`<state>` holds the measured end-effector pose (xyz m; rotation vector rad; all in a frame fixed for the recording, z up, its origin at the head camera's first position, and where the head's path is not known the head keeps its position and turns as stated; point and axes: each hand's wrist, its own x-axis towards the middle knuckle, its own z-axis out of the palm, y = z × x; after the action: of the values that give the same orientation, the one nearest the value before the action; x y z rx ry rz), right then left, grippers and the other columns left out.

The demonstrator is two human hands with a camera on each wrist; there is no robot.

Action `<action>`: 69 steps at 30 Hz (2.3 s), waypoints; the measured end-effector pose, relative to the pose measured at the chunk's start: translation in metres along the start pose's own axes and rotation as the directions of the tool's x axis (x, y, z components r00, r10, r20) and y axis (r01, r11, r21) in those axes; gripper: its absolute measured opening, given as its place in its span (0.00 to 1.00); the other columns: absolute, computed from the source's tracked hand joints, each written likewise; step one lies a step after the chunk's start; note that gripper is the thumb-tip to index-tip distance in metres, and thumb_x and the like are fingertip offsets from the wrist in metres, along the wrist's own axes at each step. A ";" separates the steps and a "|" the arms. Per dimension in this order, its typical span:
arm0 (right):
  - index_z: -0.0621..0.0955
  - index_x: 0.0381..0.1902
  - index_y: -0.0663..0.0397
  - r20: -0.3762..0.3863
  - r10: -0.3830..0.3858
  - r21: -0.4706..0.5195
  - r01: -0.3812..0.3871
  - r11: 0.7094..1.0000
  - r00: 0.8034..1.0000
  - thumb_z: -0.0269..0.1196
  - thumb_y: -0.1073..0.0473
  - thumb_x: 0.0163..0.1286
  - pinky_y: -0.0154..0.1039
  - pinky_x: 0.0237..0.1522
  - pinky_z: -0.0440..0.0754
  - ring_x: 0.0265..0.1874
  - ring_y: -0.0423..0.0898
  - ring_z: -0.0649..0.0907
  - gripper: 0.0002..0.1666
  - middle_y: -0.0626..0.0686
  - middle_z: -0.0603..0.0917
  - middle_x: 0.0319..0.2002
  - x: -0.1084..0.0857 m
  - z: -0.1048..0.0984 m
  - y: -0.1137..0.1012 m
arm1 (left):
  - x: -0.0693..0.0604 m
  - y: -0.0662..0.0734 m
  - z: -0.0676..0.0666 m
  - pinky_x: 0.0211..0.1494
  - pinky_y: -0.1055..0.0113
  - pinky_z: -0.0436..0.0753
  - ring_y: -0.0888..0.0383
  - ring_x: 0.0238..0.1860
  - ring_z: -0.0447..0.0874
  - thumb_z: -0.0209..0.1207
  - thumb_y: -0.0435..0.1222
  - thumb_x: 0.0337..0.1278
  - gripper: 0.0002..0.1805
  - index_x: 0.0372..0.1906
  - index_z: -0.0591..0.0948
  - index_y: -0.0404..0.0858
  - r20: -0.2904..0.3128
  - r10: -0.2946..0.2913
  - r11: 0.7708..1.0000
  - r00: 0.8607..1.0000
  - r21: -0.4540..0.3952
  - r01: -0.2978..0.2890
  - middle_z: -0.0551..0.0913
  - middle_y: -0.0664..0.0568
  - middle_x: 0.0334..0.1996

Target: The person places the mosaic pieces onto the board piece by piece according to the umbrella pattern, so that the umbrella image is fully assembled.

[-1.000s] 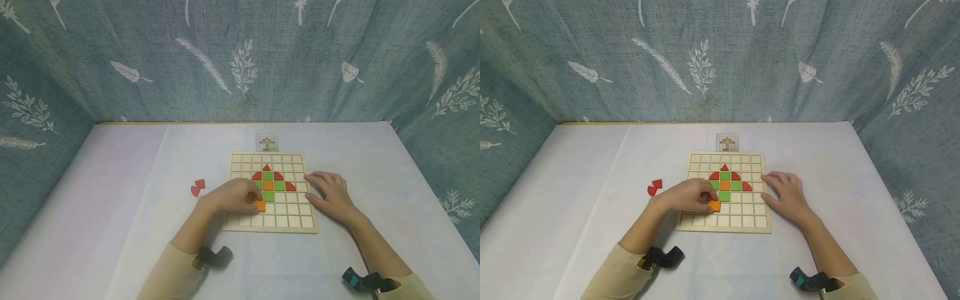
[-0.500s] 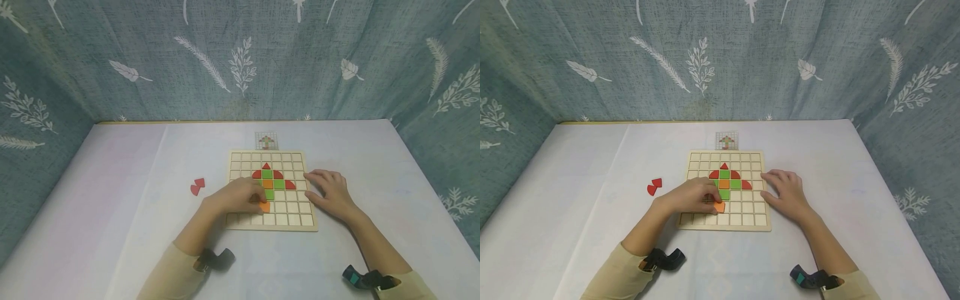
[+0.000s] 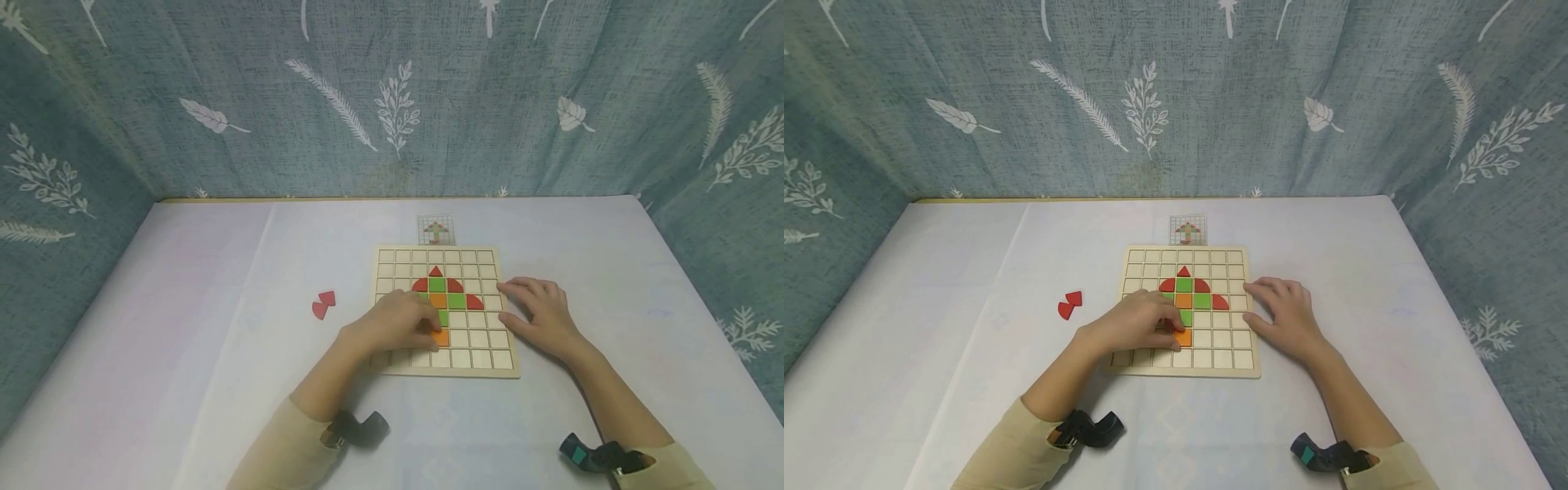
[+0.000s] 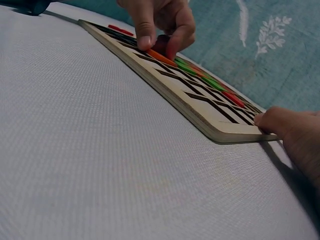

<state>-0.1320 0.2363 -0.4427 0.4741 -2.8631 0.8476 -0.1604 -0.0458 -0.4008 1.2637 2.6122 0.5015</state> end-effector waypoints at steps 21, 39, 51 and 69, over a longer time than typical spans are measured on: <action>0.76 0.58 0.53 -0.027 -0.012 0.001 0.012 1.000 1.000 0.65 0.53 0.59 0.58 0.53 0.55 0.55 0.59 0.64 0.28 0.61 0.72 0.57 -0.001 0.001 0.002 | -0.003 -0.002 -0.005 0.36 0.70 0.65 0.69 0.30 0.71 0.67 0.48 0.48 0.06 0.30 0.87 0.53 -0.092 0.019 1.000 0.996 0.011 -0.018 0.79 0.69 0.25; 0.76 0.58 0.53 -0.023 -0.016 -0.005 0.016 1.000 1.000 0.65 0.53 0.59 0.59 0.53 0.55 0.55 0.59 0.64 0.28 0.61 0.72 0.57 -0.001 0.001 0.001 | -0.031 -0.025 -0.034 0.35 0.66 0.76 0.62 0.30 0.76 0.69 0.40 0.44 0.09 0.34 0.83 0.49 0.134 -0.108 0.908 0.985 -0.389 0.153 0.80 0.63 0.28; 0.75 0.58 0.53 -0.015 0.001 0.026 -0.001 1.000 1.000 0.64 0.52 0.60 0.60 0.53 0.54 0.56 0.60 0.64 0.29 0.61 0.72 0.57 -0.002 0.006 0.002 | -0.057 -0.043 -0.057 0.38 0.62 0.74 0.55 0.37 0.73 0.68 0.38 0.44 0.15 0.41 0.84 0.45 0.115 -0.243 0.838 0.963 -0.476 0.268 0.81 0.53 0.36; 0.76 0.58 0.54 -0.018 -0.016 -0.003 0.016 1.000 1.000 0.64 0.53 0.60 0.58 0.53 0.55 0.55 0.59 0.65 0.28 0.60 0.73 0.57 -0.001 0.000 0.000 | -0.105 -0.089 -0.058 0.38 0.67 0.74 0.56 0.37 0.73 0.66 0.37 0.49 0.16 0.45 0.81 0.43 0.002 -0.434 0.799 0.901 -0.462 0.385 0.82 0.58 0.32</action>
<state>-0.1314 0.2371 -0.4427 0.4861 -2.8394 0.8408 -0.1779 -0.1923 -0.3779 0.5131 2.5224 1.0337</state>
